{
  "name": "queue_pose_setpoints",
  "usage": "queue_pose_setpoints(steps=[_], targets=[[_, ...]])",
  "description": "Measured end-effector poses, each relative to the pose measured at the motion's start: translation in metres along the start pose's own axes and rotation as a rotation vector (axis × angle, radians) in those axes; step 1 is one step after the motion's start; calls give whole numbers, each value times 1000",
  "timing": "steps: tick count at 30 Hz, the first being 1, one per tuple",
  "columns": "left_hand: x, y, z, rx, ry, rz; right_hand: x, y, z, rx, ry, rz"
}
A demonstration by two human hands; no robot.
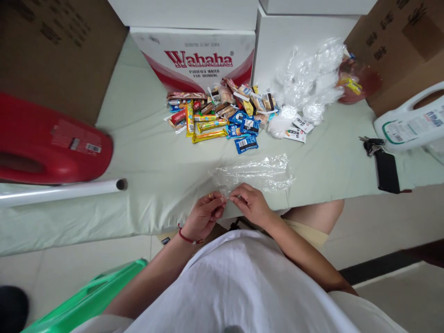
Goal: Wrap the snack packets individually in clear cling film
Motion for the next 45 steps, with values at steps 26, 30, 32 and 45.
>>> queue_pose_setpoints(steps=[26,30,32,45], targets=[[36,29,84,31,-121,-411,107,-14,-46,-263,-270,649],[42,1,102,-52,-317,-256,116,-35,-23,-305,-265,568],[44,-23,103,-175,-470,-106,109,-49,2,-317,-230,560],[-12,-21,65,-1447,-1388,-489,63,-87,57,-368,98,604]])
Point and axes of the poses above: each hand's wrist, its own y-axis away from the middle knuckle, its own x-axis out of the back of the hand, z = x × y, the point moved 1 cm from there along -y, towards the middle knuckle, and after that the axes turned 4 degrees about -x, right-handed, at the moved point
